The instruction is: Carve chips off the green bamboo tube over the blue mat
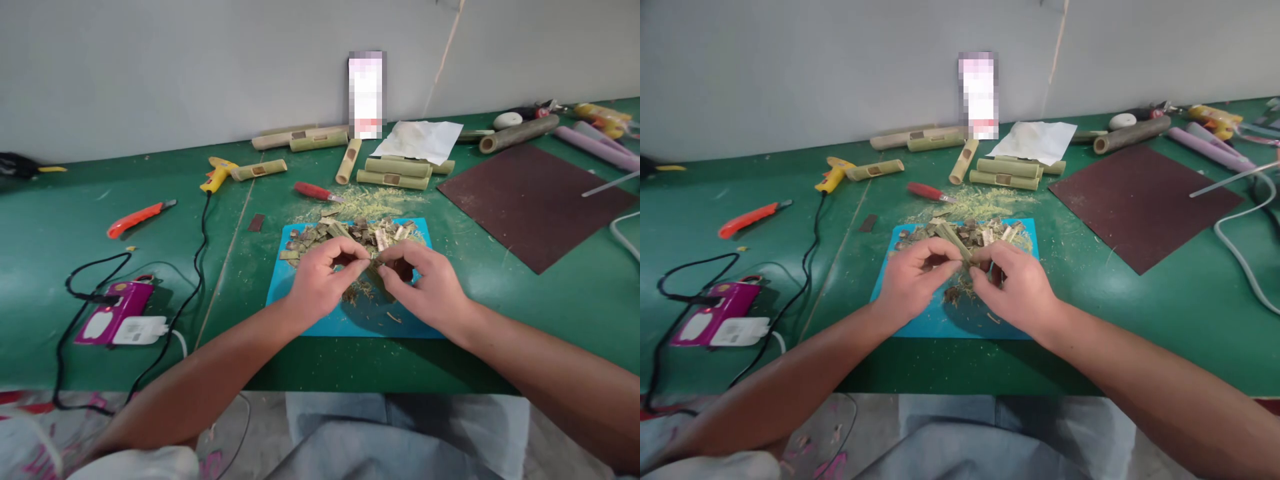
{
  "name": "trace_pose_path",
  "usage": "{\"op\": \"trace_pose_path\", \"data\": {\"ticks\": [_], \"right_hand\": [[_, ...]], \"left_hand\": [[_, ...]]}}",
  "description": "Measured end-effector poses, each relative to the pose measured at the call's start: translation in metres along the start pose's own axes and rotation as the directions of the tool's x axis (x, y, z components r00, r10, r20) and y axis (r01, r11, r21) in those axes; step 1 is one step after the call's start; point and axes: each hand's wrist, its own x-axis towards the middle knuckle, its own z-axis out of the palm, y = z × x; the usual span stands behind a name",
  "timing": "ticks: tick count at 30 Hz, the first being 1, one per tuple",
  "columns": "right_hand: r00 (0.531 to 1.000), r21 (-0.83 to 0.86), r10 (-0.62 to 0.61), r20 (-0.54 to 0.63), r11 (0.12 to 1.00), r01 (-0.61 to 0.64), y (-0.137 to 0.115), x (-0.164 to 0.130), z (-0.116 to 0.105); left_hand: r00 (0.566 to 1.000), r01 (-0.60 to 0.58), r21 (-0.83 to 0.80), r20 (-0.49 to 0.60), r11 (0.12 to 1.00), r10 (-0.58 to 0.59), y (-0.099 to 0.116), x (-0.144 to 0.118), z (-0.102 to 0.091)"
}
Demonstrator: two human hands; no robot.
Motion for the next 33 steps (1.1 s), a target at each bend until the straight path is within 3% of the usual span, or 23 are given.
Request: {"op": "trace_pose_path", "data": {"ticks": [7, 15, 23, 30, 33], "right_hand": [[0.998, 0.014, -0.062, -0.02, 0.998, 0.062, 0.003, 0.0, 0.001], [0.998, 0.003, -0.065, 0.022, 0.998, 0.065, 0.005, -0.004, 0.005], [0.997, -0.003, -0.077, -0.011, 0.997, 0.077, 0.004, -0.002, 0.003], [0.998, -0.011, 0.015, -0.061, 1.0, -0.016, -0.003, 0.0, 0.001], [0.995, 0.027, 0.06, -0.078, 0.998, -0.058, -0.005, -0.001, 0.0]], "left_hand": [[0.998, 0.037, -0.059, -0.045, 0.998, -0.039, -0.002, 0.002, -0.001], [0.995, -0.09, 0.004, -0.041, 0.996, 0.09, 0.001, -0.002, 0.002], [0.985, -0.166, 0.038, -0.034, 0.985, 0.168, -0.001, -0.001, 0.003], [0.945, -0.324, 0.039, -0.036, 0.945, 0.326, 0.0, -0.003, 0.006], [0.955, -0.297, -0.057, -0.003, 0.953, 0.297, -0.002, -0.001, 0.004]]}}
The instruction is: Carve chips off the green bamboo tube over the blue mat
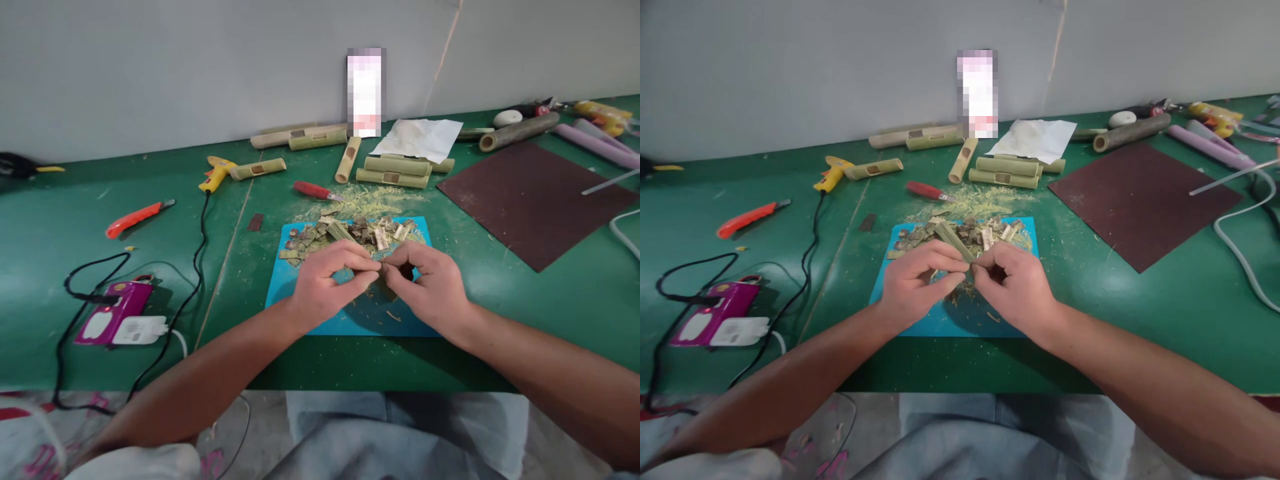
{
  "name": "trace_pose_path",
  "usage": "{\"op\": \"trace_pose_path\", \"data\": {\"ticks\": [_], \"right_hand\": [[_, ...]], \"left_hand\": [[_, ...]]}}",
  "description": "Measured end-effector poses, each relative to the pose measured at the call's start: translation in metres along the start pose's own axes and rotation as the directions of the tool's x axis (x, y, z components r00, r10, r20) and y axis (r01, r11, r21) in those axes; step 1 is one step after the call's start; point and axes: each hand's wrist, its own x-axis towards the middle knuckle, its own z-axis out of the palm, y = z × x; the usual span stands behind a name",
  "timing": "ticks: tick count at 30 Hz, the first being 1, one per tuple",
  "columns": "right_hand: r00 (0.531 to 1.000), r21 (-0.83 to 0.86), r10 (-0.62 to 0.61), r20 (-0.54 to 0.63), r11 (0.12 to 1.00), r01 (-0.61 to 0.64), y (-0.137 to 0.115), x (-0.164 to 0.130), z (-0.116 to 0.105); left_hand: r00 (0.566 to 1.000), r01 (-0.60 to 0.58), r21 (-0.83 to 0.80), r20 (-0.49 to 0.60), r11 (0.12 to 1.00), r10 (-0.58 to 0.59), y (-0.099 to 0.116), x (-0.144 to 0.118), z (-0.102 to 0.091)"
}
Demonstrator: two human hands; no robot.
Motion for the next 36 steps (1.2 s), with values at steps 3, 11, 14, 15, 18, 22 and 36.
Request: {"op": "trace_pose_path", "data": {"ticks": [3, 11, 14, 15, 18, 22, 36], "right_hand": [[0.999, 0.04, 0.047, 0.004, 0.998, -0.047, -0.002, 0.0, -0.001], [0.982, 0.133, 0.162, 0.094, 0.976, -0.173, -0.002, 0.001, 0.0], [0.952, 0.231, 0.248, 0.181, 0.93, -0.286, -0.002, 0.002, -0.001], [0.934, 0.272, 0.284, 0.219, 0.901, -0.338, -0.002, 0.002, -0.001], [0.888, 0.354, 0.34, 0.31, 0.826, -0.44, -0.001, 0.004, -0.002], [0.878, 0.387, 0.34, 0.337, 0.8, -0.458, -0.002, 0.005, -0.002], [0.861, 0.584, 0.39, 0.328, 0.633, -0.509, 0.0, 0.007, 0.002]], "left_hand": [[0.989, 0.149, -0.137, 0.04, 0.979, -0.145, -0.003, 0.003, -0.002], [0.928, 0.371, -0.183, 0.046, 0.911, -0.369, -0.004, 0.005, 0.001], [0.927, 0.375, -0.143, 0.037, 0.916, -0.373, -0.003, 0.005, 0.001], [0.93, 0.366, -0.135, 0.031, 0.921, -0.366, -0.003, 0.005, 0.001], [0.946, 0.324, -0.109, 0.01, 0.94, -0.325, -0.003, 0.006, -0.001], [0.974, 0.228, -0.04, 0.0, 0.973, -0.228, -0.002, 0.005, -0.002], [1.0, -0.021, 0.236, -0.01, 0.972, 0.024, 0.005, 0.003, 0.0]]}}
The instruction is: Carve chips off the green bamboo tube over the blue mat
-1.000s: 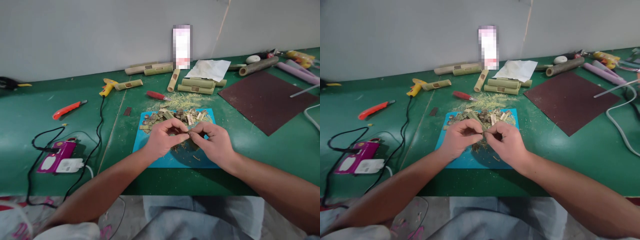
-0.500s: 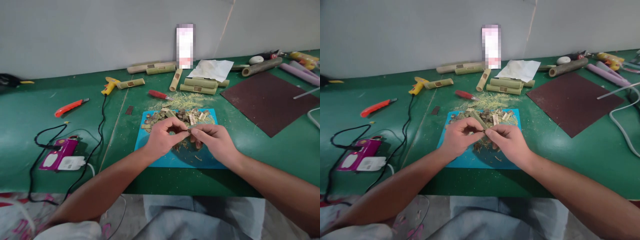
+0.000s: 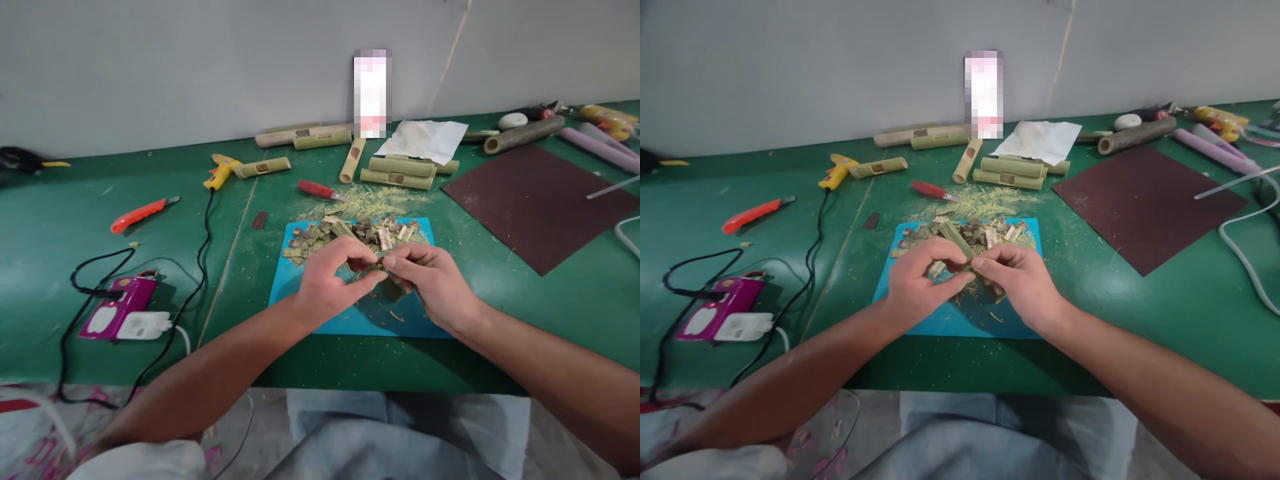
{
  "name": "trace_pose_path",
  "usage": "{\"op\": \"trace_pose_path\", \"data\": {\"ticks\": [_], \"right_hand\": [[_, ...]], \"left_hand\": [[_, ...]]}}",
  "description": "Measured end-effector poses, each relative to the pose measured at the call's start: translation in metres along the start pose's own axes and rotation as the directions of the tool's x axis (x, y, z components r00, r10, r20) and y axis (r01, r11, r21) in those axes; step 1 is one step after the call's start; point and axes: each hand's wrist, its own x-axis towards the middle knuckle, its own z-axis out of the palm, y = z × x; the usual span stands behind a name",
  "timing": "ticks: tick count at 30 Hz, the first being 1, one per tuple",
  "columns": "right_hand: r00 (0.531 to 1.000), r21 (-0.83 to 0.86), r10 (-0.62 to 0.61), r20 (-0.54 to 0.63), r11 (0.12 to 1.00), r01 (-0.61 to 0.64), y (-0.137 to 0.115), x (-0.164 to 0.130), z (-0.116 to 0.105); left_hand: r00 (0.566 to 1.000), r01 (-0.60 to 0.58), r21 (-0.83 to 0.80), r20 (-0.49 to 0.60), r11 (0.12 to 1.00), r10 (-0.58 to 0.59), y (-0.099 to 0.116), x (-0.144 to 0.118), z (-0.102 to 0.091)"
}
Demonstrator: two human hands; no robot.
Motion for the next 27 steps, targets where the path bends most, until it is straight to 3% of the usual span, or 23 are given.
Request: {"op": "trace_pose_path", "data": {"ticks": [5, 8, 13, 16, 19, 22, 27], "right_hand": [[1.0, 0.014, 0.005, 0.024, 1.0, -0.006, 0.002, 0.0, 0.0], [1.0, -0.095, -0.013, 0.027, 0.995, 0.015, 0.003, 0.0, -0.002], [0.965, -0.442, -0.263, 0.019, 0.863, 0.243, 0.002, 0.0, -0.006], [0.93, -0.511, -0.361, 0.073, 0.787, 0.346, 0.0, 0.0, -0.008], [0.958, -0.414, -0.284, 0.04, 0.868, 0.275, 0.001, 0.001, -0.009], [0.991, -0.193, -0.136, -0.011, 0.972, 0.131, 0.004, 0.003, -0.008], [0.999, 0.029, -0.05, -0.003, 0.998, 0.05, 0.006, 0.003, -0.003]], "left_hand": [[1.0, 0.01, 0.063, -0.016, 0.998, -0.009, 0.001, -0.002, 0.001], [0.998, -0.044, 0.132, -0.026, 0.99, 0.048, -0.001, -0.005, 0.001], [0.999, -0.048, 0.155, 0.027, 0.987, 0.044, -0.007, -0.007, -0.002], [0.999, -0.019, 0.122, 0.05, 0.992, 0.013, -0.006, -0.004, -0.003], [0.997, 0.082, 0.007, 0.011, 0.997, -0.082, -0.001, -0.002, -0.002], [0.974, 0.224, -0.182, 0.012, 0.957, -0.226, 0.003, -0.001, 0.001], [0.958, 0.277, -0.287, 0.016, 0.917, -0.285, 0.001, 0.0, 0.003]]}}
